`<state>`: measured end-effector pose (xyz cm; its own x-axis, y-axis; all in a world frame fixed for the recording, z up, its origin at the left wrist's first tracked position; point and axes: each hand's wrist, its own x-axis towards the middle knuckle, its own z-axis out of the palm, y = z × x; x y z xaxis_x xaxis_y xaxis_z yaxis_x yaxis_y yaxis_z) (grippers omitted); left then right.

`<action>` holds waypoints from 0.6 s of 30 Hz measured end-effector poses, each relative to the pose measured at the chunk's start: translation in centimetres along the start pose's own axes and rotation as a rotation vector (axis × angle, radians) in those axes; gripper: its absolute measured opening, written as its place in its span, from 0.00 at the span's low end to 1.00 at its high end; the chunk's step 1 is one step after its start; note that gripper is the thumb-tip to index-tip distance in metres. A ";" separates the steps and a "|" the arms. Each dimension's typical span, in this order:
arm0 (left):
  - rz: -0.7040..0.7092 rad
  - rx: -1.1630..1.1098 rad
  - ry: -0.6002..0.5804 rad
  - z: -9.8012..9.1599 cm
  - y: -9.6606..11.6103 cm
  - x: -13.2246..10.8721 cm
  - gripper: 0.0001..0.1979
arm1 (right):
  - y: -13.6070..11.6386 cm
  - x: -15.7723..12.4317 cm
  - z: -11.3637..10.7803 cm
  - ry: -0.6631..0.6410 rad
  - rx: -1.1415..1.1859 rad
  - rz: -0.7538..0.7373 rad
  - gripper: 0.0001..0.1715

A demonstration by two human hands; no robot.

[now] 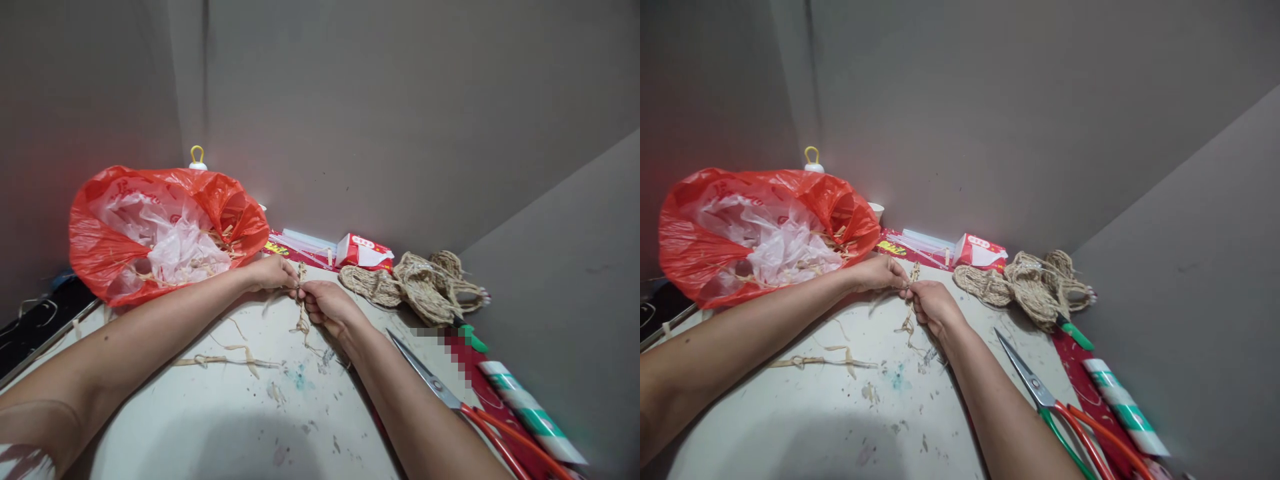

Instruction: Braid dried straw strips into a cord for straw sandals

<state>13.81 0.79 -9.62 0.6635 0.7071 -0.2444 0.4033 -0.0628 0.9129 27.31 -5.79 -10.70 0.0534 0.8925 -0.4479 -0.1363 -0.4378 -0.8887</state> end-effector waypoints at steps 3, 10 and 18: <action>0.015 0.139 0.028 -0.5 0.2 -0.2 0.06 | 0.2 0.0 0.3 0.043 -0.039 -0.034 0.13; 0.045 0.351 0.071 -0.7 1.1 -0.6 0.12 | 0.1 -0.1 0.6 0.056 -0.066 -0.062 0.13; 0.040 0.529 0.242 2.9 2.2 -1.9 0.13 | 0.2 -0.1 0.1 0.014 0.029 -0.053 0.19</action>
<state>15.27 -2.80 -8.07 0.5469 0.8338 -0.0752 0.6825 -0.3919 0.6169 27.21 -5.90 -10.84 0.0754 0.9128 -0.4014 -0.1613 -0.3861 -0.9083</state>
